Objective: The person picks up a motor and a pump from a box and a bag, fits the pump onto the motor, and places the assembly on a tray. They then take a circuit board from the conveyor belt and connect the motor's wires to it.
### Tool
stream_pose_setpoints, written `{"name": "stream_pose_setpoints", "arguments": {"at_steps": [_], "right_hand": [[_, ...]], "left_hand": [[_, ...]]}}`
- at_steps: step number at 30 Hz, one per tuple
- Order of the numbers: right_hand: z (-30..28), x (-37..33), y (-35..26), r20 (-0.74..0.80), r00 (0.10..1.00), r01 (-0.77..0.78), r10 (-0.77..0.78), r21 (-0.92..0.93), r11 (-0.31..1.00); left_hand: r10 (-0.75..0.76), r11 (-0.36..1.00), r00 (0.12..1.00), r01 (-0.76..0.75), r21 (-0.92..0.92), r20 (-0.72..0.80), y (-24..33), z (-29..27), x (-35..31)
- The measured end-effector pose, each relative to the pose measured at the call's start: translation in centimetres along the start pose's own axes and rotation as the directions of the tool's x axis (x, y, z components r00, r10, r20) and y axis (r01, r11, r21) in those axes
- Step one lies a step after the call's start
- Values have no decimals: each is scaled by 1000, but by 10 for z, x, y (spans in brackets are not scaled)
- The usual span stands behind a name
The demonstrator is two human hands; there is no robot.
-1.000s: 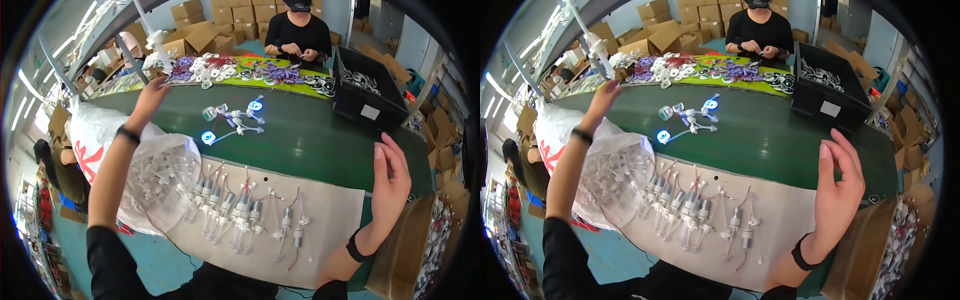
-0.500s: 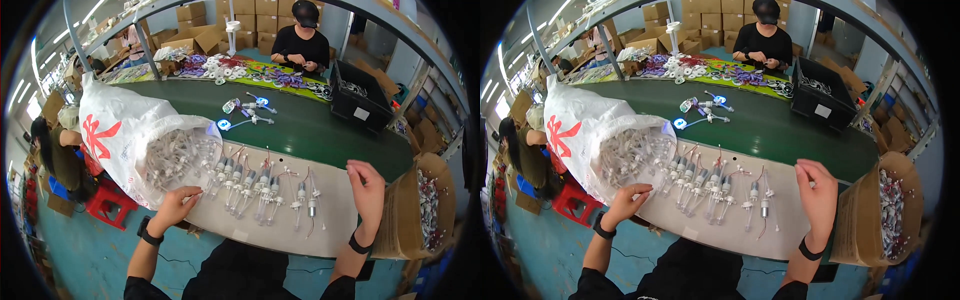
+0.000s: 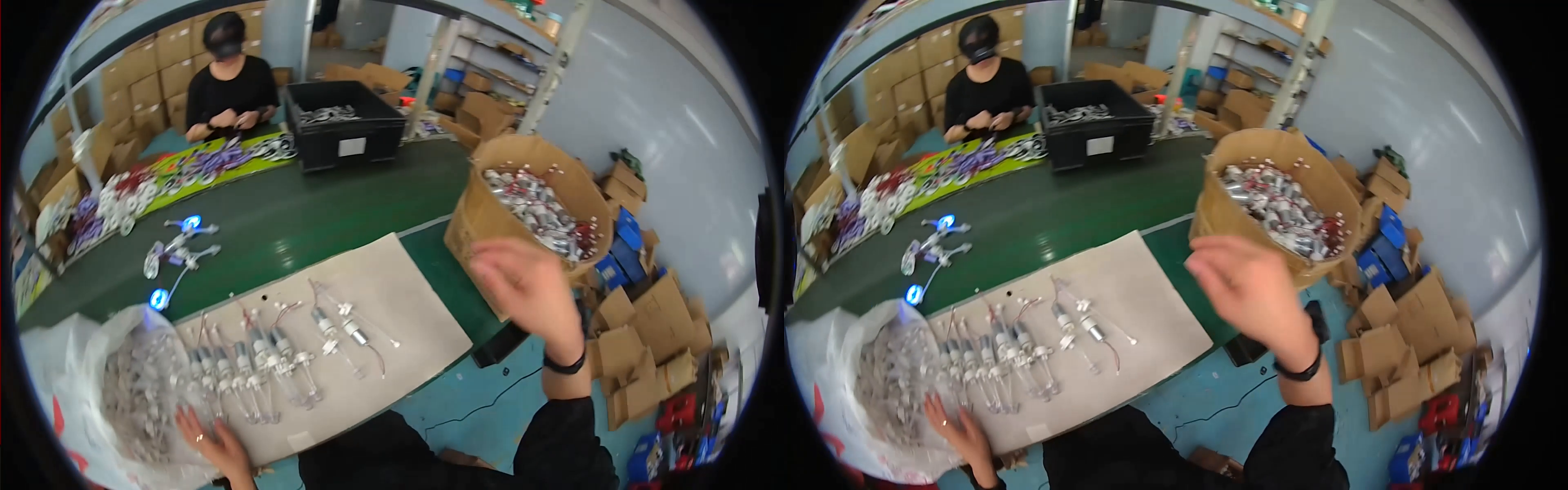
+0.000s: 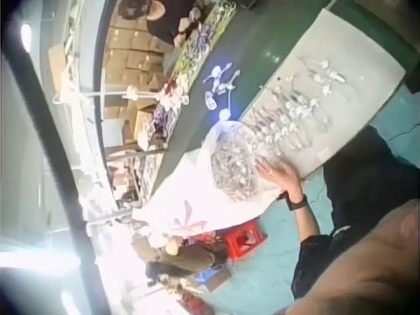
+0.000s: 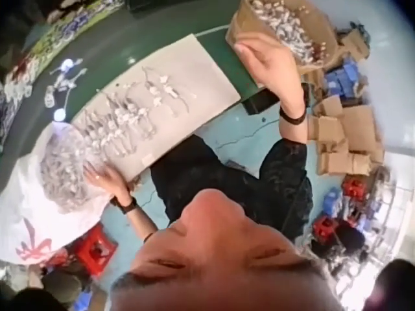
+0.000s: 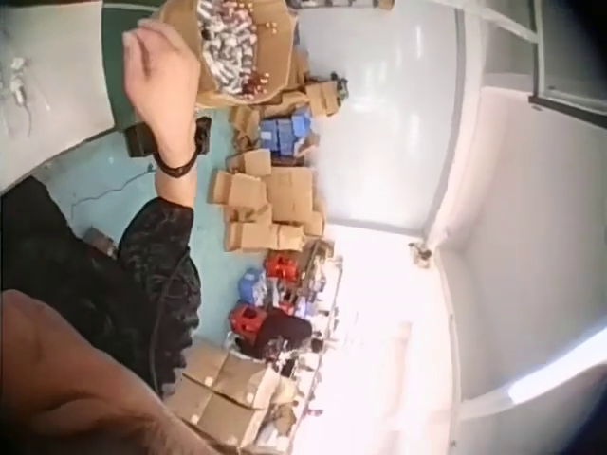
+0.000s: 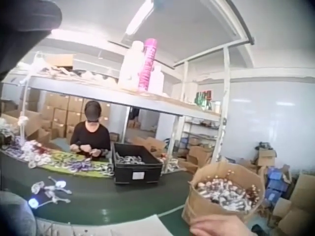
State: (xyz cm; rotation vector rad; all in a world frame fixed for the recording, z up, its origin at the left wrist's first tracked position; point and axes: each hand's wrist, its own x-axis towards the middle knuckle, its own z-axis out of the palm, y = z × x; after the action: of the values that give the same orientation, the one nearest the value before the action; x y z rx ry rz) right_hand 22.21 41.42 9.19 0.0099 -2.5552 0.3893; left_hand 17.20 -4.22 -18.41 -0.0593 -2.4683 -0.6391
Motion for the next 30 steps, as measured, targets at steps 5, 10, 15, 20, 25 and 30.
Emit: {"name": "stream_pose_setpoints", "arguments": {"at_steps": [5, 10, 15, 20, 25, 30], "right_hand": [[-86, 31, 81, -84, 977, -212, 197, -274, 938], [-103, 58, 191, 229, 858, -300, 459, -502, 811], [-68, 67, 215, 395, 608, -584, 688, -364, 725], [-50, 72, 229, 321, 758, -285, 568, -621, 730], [-46, 71, 247, 337, 677, -391, 654, -589, 707], [-59, 52, 246, 368, 639, -569, 675, -364, 737]], "left_hand": [[44, 999, 999, -44, -20, -9, -6, -1, -8], [33, 998, 999, -33, -62, -12, -6, -9, -6], [32, 998, 999, -33, -45, -18, -8, -15, -5], [30, 997, 999, -31, -64, -10, -11, -9, -7], [8, 997, 1000, -10, -80, -25, -9, -8, -6], [-10, 992, 1000, 10, -126, 5, -10, -7, -6]]}}
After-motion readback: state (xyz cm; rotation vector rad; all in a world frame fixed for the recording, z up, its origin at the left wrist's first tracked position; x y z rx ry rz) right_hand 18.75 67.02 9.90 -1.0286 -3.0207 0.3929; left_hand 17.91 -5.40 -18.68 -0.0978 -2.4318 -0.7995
